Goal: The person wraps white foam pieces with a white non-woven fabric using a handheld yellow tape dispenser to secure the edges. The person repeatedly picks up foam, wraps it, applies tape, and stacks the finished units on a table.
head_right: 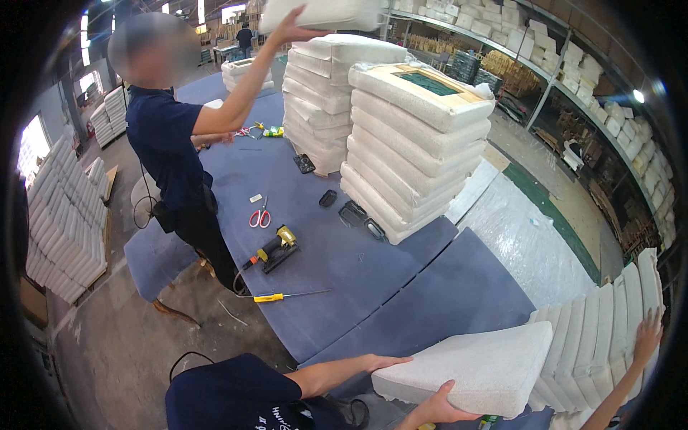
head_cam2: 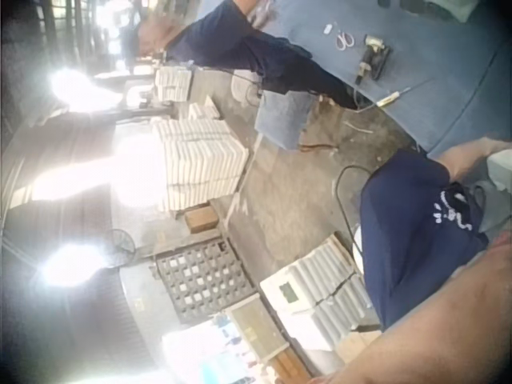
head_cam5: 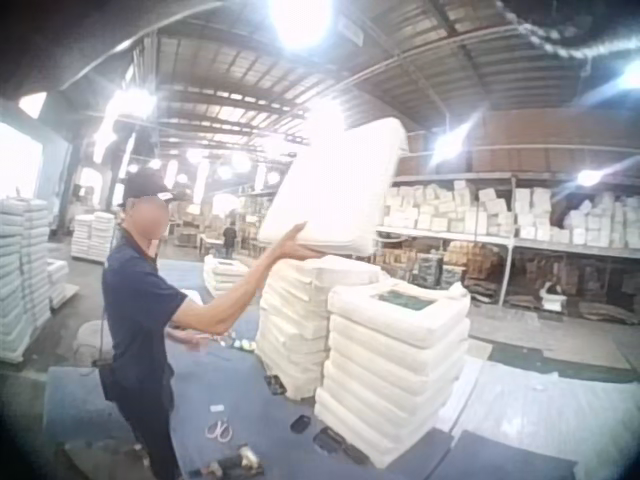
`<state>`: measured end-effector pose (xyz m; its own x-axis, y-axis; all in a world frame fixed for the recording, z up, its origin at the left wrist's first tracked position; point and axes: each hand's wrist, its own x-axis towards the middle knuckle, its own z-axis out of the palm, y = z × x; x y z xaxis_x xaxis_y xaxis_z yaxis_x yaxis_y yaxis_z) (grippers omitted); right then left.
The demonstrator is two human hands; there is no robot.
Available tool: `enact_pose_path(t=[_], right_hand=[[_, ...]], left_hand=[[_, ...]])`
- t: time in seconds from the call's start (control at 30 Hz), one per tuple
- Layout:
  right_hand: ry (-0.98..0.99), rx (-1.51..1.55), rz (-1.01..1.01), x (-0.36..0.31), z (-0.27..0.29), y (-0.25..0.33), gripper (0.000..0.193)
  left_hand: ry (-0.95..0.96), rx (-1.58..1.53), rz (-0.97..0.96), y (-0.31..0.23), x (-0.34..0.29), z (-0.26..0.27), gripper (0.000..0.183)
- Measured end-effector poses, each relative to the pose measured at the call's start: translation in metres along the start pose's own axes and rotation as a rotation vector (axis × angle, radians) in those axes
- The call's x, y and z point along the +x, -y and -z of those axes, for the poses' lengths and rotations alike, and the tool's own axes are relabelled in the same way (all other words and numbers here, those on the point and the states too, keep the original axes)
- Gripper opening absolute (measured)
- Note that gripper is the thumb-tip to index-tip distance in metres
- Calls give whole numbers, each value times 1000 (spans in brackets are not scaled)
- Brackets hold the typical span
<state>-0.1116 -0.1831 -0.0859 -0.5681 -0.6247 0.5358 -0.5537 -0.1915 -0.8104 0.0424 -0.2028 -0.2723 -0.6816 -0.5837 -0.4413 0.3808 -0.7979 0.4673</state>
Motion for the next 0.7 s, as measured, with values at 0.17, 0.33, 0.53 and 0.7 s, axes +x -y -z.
enact_pose_path(t=[0.17,0.33,0.53,0.7], right_hand=[[-47,-38,-53,3,36,-9,98],[-49,4,-20,-8,74,7,91],[-305,314,233,14,125,118,116],[-445,561,481,56,145,81,108]], left_hand=[[-83,-105,-78,28,-12,-12,90],[-129,-53,-210,31,-35,-27,81],[-155,206,-525,-41,-68,-113,81],[-34,258,-801,-113,-90,-186,88]])
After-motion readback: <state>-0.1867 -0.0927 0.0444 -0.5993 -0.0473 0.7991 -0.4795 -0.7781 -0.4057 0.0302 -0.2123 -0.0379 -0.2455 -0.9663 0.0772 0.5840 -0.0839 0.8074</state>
